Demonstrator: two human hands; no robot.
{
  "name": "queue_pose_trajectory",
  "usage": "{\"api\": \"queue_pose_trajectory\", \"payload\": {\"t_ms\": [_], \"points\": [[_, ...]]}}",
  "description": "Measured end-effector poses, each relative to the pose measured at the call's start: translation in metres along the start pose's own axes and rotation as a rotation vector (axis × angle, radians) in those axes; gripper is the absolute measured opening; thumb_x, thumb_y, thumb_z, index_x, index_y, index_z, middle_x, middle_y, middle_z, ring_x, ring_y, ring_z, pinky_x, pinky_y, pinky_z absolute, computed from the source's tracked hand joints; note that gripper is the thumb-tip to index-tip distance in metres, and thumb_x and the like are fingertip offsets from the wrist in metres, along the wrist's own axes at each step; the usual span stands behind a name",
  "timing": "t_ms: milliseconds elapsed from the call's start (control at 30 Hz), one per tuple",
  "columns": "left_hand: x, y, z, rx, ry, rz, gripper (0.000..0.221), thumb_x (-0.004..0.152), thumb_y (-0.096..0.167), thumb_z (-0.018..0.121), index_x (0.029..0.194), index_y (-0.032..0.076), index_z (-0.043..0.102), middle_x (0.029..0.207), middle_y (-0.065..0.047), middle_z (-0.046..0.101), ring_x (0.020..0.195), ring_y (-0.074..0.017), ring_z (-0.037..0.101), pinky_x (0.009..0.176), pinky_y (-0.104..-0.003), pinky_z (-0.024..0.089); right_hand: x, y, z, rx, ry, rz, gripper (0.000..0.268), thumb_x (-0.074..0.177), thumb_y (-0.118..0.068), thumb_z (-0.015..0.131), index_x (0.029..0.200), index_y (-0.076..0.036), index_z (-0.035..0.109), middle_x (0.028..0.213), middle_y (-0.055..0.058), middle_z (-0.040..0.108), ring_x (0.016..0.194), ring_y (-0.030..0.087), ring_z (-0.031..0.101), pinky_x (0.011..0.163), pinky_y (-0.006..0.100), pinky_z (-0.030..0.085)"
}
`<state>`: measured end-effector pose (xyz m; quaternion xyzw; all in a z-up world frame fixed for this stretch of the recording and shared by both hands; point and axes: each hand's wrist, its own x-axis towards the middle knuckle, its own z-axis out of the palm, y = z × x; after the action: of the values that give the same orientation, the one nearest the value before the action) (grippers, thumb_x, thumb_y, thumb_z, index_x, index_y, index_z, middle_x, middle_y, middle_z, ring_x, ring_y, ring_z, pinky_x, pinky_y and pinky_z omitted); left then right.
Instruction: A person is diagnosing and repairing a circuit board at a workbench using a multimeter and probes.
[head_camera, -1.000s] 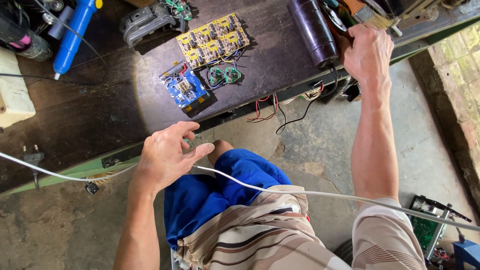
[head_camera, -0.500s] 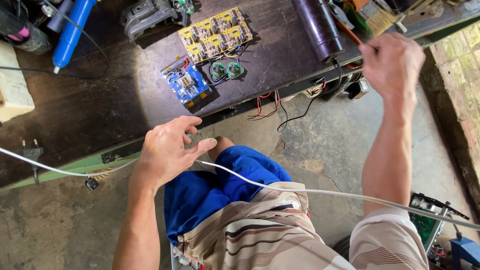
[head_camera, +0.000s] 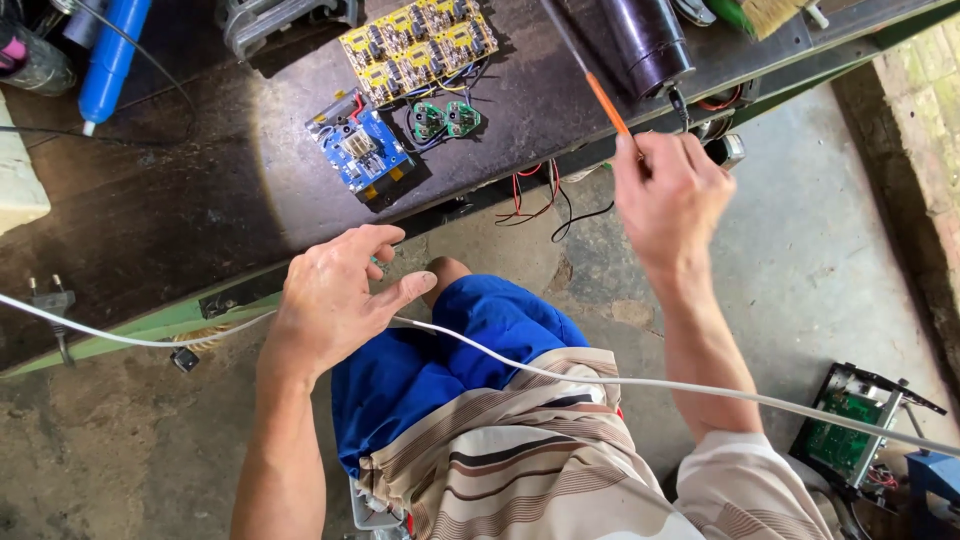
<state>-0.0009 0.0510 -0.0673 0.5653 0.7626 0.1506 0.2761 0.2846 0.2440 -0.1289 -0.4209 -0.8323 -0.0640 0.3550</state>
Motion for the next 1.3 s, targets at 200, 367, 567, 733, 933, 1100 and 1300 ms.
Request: {"api": "queue_pose_trajectory", "payload": {"t_ms": [200,367,567,733,933,1100,1300], "points": [[-0.019,-0.007,-0.004,-0.076,0.111,0.058,0.054,0.082,0.047,0.081,0.122,0.012,0.071,0.096,-0.002,0.075,0.073,-0.0170,0.069,0.070,-0.035,0.055,0.012,-0.007,0.033,-0.220,0.207,-0.010,0.036,0.085,-0.016,0.099,0.078,-0.020,0.064,0.066,-0.009,0.059,0.050,0.009,0.044,0.048,0.030,0.027],[-0.021,-0.011,-0.002,-0.067,0.115,0.076,0.052,0.082,0.044,0.082,0.121,0.012,0.071,0.098,-0.003,0.076,0.074,-0.0181,0.071,0.069,-0.036,0.055,0.019,-0.031,0.044,-0.027,0.063,-0.165,0.013,0.106,-0.018,0.070,0.101,-0.007,0.073,0.090,0.005,0.072,0.074,0.016,0.063,0.061,0.028,0.046],[-0.017,-0.008,-0.005,-0.050,0.100,0.093,0.053,0.085,0.048,0.078,0.122,0.012,0.070,0.100,-0.002,0.075,0.077,-0.0178,0.072,0.070,-0.037,0.055,0.033,-0.036,0.054,-0.139,-0.165,-0.045,0.041,0.104,-0.018,0.072,0.134,0.006,0.057,0.120,0.020,0.069,0.101,0.031,0.059,0.081,0.041,0.057],[-0.018,-0.008,-0.004,-0.059,0.144,0.117,0.050,0.084,0.045,0.081,0.120,0.012,0.070,0.098,-0.002,0.076,0.075,-0.0164,0.072,0.072,-0.035,0.055,0.032,-0.029,0.066,-0.355,-0.263,0.031,0.042,0.105,-0.035,0.067,0.130,-0.001,0.062,0.126,0.020,0.070,0.101,0.027,0.062,0.067,0.039,0.058],[-0.022,-0.006,-0.007,-0.084,0.158,0.118,0.051,0.080,0.042,0.085,0.119,0.013,0.070,0.096,-0.002,0.075,0.075,-0.0165,0.071,0.073,-0.033,0.056,0.027,-0.021,0.025,0.030,-0.137,0.005,0.040,0.105,-0.030,0.073,0.130,0.001,0.070,0.133,0.024,0.067,0.101,0.029,0.077,0.065,0.039,0.065],[-0.039,0.006,-0.030,-0.057,0.267,0.161,0.044,0.088,0.034,0.080,0.120,0.005,0.070,0.103,-0.006,0.074,0.088,-0.0169,0.070,0.082,-0.035,0.053,0.000,0.049,-0.003,0.495,0.315,0.328,0.017,0.112,-0.001,0.058,0.111,0.005,0.073,0.085,0.018,0.073,0.074,0.025,0.073,0.063,0.032,0.061],[-0.057,0.016,-0.046,-0.086,0.423,0.226,0.036,0.092,0.027,0.077,0.117,0.002,0.070,0.106,-0.008,0.074,0.099,-0.0223,0.073,0.091,-0.036,0.055,-0.088,0.120,0.047,0.679,0.167,1.229,0.023,0.107,-0.022,0.065,0.092,-0.006,0.074,0.072,0.003,0.072,0.058,0.006,0.064,0.046,0.020,0.044]]}}
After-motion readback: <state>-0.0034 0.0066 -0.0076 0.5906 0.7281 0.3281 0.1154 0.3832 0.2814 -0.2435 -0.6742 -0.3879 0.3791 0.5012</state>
